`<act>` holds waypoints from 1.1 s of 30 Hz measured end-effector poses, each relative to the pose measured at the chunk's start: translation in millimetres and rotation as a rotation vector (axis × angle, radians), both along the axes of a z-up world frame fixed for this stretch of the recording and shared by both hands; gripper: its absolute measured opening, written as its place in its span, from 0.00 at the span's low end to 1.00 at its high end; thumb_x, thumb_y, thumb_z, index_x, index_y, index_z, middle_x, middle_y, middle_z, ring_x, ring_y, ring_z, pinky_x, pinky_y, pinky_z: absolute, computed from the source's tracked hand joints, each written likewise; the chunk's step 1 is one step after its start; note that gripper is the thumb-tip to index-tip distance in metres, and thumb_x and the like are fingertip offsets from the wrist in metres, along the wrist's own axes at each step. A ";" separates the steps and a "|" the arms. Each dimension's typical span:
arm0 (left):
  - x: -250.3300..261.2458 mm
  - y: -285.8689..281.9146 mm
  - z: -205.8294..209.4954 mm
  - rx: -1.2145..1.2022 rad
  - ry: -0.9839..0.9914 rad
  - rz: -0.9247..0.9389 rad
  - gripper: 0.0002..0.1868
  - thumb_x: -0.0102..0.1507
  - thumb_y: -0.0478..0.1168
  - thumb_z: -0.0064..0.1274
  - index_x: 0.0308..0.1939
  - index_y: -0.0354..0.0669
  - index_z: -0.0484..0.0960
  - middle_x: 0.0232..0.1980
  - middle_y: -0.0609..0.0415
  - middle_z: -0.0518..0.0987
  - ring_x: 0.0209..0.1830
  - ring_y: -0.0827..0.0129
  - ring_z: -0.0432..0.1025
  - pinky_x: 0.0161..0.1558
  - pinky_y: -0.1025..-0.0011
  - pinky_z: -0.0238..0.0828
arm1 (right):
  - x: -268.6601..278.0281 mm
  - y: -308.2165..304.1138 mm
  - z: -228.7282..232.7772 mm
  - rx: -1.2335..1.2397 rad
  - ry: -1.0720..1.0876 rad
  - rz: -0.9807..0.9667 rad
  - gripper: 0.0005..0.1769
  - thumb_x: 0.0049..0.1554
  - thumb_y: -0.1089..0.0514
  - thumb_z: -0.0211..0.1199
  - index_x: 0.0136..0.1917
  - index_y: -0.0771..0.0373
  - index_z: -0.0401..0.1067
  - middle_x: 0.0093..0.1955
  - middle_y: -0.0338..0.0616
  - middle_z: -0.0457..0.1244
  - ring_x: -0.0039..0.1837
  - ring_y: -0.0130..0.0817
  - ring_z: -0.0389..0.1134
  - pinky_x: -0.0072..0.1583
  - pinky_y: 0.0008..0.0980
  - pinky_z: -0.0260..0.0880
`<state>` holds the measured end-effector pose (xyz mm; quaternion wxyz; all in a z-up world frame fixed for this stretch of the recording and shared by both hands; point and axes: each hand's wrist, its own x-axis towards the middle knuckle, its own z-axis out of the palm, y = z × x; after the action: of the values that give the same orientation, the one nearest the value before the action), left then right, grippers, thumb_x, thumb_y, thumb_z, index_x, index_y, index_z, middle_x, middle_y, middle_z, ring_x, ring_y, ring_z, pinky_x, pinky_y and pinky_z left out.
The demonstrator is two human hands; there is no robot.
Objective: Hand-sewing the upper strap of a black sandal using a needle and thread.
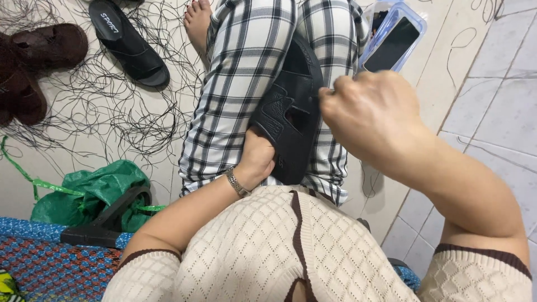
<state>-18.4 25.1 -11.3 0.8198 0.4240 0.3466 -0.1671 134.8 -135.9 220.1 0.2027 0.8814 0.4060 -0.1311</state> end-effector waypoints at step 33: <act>30.0 -6.8 51.8 0.078 0.004 -0.130 0.10 0.60 0.21 0.52 0.42 0.33 0.82 0.43 0.43 0.84 0.43 0.60 0.79 0.44 0.64 0.83 | -17.8 -35.6 -5.2 0.213 -0.133 -0.059 0.29 0.52 0.63 0.62 0.63 0.36 0.77 0.29 0.27 0.58 0.29 0.31 0.62 0.26 0.32 0.57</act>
<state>11.7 18.3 40.5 0.7894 0.4767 0.3264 -0.2073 117.0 -171.4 214.9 0.1305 0.9163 0.3771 -0.0341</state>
